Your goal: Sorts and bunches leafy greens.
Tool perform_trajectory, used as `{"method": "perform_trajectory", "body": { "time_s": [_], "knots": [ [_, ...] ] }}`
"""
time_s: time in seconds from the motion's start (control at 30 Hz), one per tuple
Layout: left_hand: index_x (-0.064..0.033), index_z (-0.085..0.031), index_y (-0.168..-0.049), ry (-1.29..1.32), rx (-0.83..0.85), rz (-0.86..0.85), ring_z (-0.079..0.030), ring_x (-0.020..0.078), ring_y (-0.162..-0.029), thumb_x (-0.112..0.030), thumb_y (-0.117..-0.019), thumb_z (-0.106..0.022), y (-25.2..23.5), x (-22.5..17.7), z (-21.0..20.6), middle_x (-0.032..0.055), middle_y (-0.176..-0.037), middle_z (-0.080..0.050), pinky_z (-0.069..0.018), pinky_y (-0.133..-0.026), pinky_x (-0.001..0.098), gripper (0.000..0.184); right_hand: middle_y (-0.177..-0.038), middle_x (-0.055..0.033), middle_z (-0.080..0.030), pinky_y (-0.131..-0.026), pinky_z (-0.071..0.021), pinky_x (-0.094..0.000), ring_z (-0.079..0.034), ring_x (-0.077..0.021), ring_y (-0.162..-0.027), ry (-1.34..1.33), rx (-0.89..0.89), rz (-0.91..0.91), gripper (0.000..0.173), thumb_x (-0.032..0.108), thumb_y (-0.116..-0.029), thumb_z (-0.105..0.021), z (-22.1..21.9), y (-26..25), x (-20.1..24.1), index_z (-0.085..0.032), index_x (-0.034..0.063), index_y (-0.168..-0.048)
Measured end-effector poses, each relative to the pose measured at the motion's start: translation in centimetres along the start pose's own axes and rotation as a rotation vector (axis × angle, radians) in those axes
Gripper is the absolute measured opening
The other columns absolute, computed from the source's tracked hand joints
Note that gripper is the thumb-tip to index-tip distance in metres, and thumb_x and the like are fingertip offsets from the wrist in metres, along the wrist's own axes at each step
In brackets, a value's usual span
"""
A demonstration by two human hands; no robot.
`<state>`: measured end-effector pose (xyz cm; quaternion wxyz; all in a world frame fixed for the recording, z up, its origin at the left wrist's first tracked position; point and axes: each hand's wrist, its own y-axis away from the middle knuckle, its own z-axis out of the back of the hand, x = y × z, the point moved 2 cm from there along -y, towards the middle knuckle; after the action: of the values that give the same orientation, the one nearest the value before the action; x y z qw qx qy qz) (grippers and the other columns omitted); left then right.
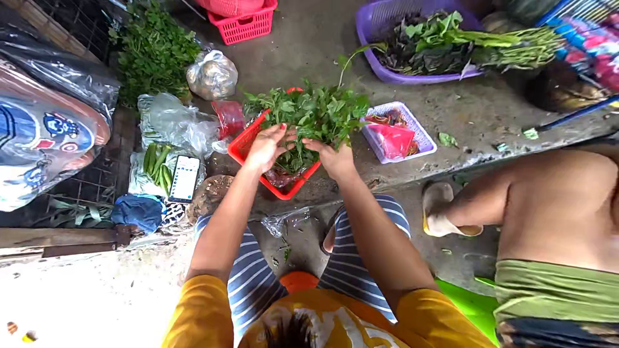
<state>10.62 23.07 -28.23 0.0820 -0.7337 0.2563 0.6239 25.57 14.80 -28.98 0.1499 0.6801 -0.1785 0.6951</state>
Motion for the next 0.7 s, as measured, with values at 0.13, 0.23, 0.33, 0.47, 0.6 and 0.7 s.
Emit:
{"method": "perform_trajectory", "body": {
  "time_s": [0.13, 0.23, 0.33, 0.47, 0.6, 0.7],
  "knots": [
    [0.0027, -0.052, -0.138, -0.003, -0.090, 0.009, -0.061, 0.0185, -0.113, -0.001, -0.1054, -0.041, 1.6, 1.3, -0.8, 0.0150, -0.128, -0.062, -0.0531, -0.098, 0.0390, 0.035, -0.134, -0.0192, -0.063, -0.110, -0.0473, -0.0360, -0.060, -0.0196, -0.125, 0.269, 0.119, -0.049, 0.059, 0.009, -0.0904, -0.076, -3.0, 1.3, -0.5, -0.050, -0.0058, -0.141],
    [0.0014, -0.046, -0.146, -0.143, -0.078, 0.084, -0.058, 0.0239, -0.122, -0.001, -0.1051, -0.041, 3.0, 1.6, -0.2, 0.0194, -0.139, -0.057, -0.0506, -0.102, 0.0434, 0.042, -0.129, -0.0170, -0.065, -0.105, -0.0508, -0.0369, -0.062, -0.0174, -0.119, 0.308, 0.178, -0.052, 0.054, 0.004, -0.0866, -0.077, -4.8, 2.1, -1.8, -0.056, -0.0042, -0.135],
    [0.0016, -0.047, -0.146, -0.350, -0.007, 0.128, -0.061, 0.0305, -0.117, -0.008, -0.1074, -0.039, 3.1, 0.9, 0.3, 0.0240, -0.135, -0.059, -0.0519, -0.096, 0.0483, 0.041, -0.117, -0.0123, -0.067, -0.095, -0.0541, -0.0382, -0.066, -0.0154, -0.104, 0.329, 0.244, -0.138, 0.039, 0.009, -0.0942, -0.070, -5.2, 2.2, -2.3, -0.059, -0.0008, -0.131],
    [0.0002, -0.042, -0.153, -0.376, 0.049, 0.046, -0.051, 0.0332, -0.136, -0.012, -0.1073, -0.049, 2.7, -0.2, 2.4, 0.0233, -0.148, -0.052, -0.0416, -0.112, 0.0515, 0.048, -0.088, -0.0018, -0.072, -0.076, -0.0629, -0.0353, -0.071, -0.0148, -0.076, 0.023, 0.351, -0.219, 0.019, 0.000, -0.0963, -0.064, -3.8, 0.7, -1.3, -0.061, 0.0041, -0.115],
    [0.0016, -0.051, -0.145, -0.381, -0.078, -0.019, -0.059, 0.0301, -0.125, -0.017, -0.1050, -0.055, 2.4, -0.8, 6.0, 0.0212, -0.139, -0.060, -0.0506, -0.099, 0.0481, 0.044, -0.094, 0.0048, -0.070, -0.074, -0.0632, -0.0303, -0.070, -0.0105, -0.076, -0.076, 0.313, -0.199, 0.018, 0.003, -0.1004, -0.057, -0.6, -1.7, 1.7, -0.060, 0.0122, -0.115],
    [0.0046, -0.052, -0.141, -0.571, -0.145, 0.040, -0.061, 0.0329, -0.124, -0.016, -0.1028, -0.059, 0.7, 1.5, 8.4, 0.0250, -0.134, -0.061, -0.0485, -0.106, 0.0485, 0.044, -0.097, 0.0022, -0.068, -0.067, -0.0608, -0.0269, -0.066, -0.0090, -0.072, -0.114, 0.140, -0.195, 0.020, -0.003, -0.0990, -0.055, 1.5, -3.2, 2.0, -0.057, 0.0096, -0.115]
  ]
}}
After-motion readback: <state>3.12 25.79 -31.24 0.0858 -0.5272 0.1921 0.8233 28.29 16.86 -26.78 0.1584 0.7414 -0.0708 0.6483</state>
